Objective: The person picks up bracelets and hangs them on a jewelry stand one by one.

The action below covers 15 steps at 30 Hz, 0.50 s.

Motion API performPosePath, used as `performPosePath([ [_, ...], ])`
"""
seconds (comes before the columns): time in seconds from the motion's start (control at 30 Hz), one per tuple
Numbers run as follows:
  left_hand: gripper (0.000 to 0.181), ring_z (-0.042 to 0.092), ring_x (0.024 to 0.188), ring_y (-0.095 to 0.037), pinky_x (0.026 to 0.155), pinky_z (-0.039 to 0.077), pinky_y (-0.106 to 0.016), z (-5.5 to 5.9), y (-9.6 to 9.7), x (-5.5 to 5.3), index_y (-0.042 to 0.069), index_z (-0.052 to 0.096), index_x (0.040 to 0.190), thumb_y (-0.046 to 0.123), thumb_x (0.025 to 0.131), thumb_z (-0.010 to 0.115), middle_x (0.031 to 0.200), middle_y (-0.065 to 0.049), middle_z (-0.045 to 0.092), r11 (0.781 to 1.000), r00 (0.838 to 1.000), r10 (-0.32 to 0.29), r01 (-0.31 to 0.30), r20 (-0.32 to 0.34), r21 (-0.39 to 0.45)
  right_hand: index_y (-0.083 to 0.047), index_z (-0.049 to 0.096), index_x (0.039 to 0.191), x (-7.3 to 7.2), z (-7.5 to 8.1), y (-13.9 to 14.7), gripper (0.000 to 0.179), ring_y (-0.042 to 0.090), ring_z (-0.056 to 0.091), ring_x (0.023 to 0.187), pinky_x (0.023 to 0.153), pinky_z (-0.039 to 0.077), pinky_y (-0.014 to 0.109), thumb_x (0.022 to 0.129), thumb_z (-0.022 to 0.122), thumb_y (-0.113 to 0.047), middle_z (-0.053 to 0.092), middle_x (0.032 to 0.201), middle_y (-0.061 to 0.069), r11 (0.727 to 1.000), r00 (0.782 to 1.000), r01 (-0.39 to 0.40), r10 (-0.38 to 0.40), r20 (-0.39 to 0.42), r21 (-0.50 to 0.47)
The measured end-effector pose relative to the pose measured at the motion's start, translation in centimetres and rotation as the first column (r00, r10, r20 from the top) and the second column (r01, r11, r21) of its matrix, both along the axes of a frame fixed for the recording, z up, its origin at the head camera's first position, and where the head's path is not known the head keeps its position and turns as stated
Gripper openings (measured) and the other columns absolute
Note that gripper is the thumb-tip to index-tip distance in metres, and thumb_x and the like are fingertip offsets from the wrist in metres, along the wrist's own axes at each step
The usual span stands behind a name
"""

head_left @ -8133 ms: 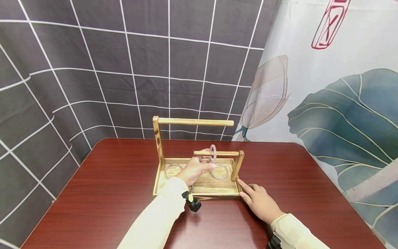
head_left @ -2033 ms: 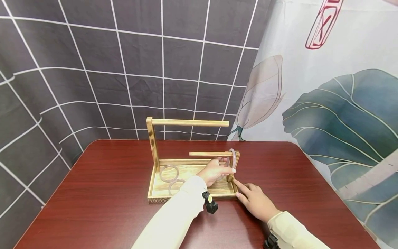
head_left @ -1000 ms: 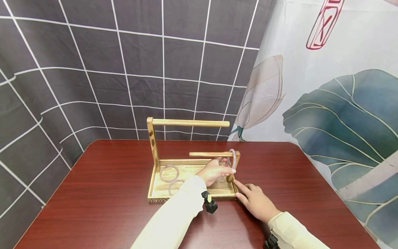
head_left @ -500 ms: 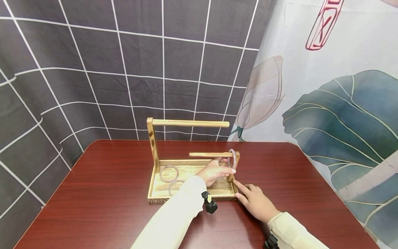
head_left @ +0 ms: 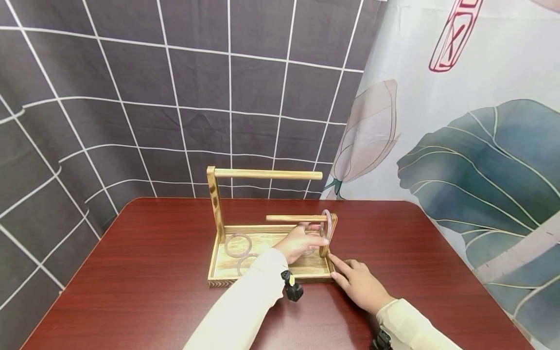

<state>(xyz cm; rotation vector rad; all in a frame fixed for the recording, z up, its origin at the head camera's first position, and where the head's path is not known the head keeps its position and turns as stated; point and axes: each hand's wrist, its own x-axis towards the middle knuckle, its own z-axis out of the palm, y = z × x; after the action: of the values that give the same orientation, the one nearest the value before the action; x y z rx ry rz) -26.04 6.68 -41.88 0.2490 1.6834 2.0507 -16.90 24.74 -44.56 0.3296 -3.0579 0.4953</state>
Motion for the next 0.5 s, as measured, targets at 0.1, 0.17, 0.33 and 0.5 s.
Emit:
performPosePath([
  [0.1, 0.069, 0.061, 0.107, -0.040, 0.097, 0.047, -0.048, -0.2, -0.3, 0.0, -0.009, 0.033, 0.139, -0.003, 0.079, 0.067, 0.135, -0.018, 0.047, 1.000, 1.000, 0.007, -0.007, 0.006, -0.009, -0.022, 0.049, 0.142, 0.0, 0.0, 0.0, 0.047, 0.040, 0.051, 0.116, 0.092, 0.045, 0.056, 0.097, 0.054, -0.035, 0.057, 0.120, 0.017, 1.000, 1.000, 0.001, -0.001, 0.001, 0.002],
  [0.17, 0.076, 0.060, 0.108, -0.041, 0.098, 0.046, -0.048, -0.3, -0.6, 0.0, -0.010, 0.026, 0.142, -0.002, 0.079, 0.067, 0.136, -0.019, 0.045, 1.000, 1.000, 0.014, -0.014, 0.003, -0.009, -0.021, 0.049, 0.142, 0.1, 0.1, 0.0, 0.047, 0.041, 0.051, 0.115, 0.092, 0.045, 0.056, 0.097, 0.054, -0.035, 0.057, 0.120, 0.017, 1.000, 1.000, 0.000, 0.000, -0.001, -0.001],
  [0.33, 0.082, 0.061, 0.107, -0.038, 0.095, 0.049, -0.045, -0.5, -1.1, 0.0, -0.009, 0.020, 0.145, -0.001, 0.078, 0.068, 0.140, -0.023, 0.040, 1.000, 1.000, 0.022, -0.022, -0.015, -0.011, -0.019, 0.051, 0.141, 0.3, 0.3, 0.0, 0.047, 0.041, 0.051, 0.114, 0.091, 0.045, 0.057, 0.097, 0.054, -0.035, 0.057, 0.119, 0.018, 1.000, 1.000, -0.007, 0.007, -0.017, -0.013],
  [0.5, 0.080, 0.062, 0.097, -0.028, 0.091, 0.052, -0.042, -0.7, -1.6, 0.1, -0.007, 0.025, 0.144, 0.000, 0.078, 0.068, 0.139, -0.024, 0.040, 0.999, 0.999, 0.033, -0.035, -0.040, -0.040, -0.020, 0.050, 0.142, 0.3, 0.3, 0.0, 0.048, 0.041, 0.051, 0.114, 0.091, 0.045, 0.057, 0.097, 0.054, -0.036, 0.057, 0.119, 0.018, 1.000, 1.000, -0.009, 0.008, -0.012, -0.013],
])
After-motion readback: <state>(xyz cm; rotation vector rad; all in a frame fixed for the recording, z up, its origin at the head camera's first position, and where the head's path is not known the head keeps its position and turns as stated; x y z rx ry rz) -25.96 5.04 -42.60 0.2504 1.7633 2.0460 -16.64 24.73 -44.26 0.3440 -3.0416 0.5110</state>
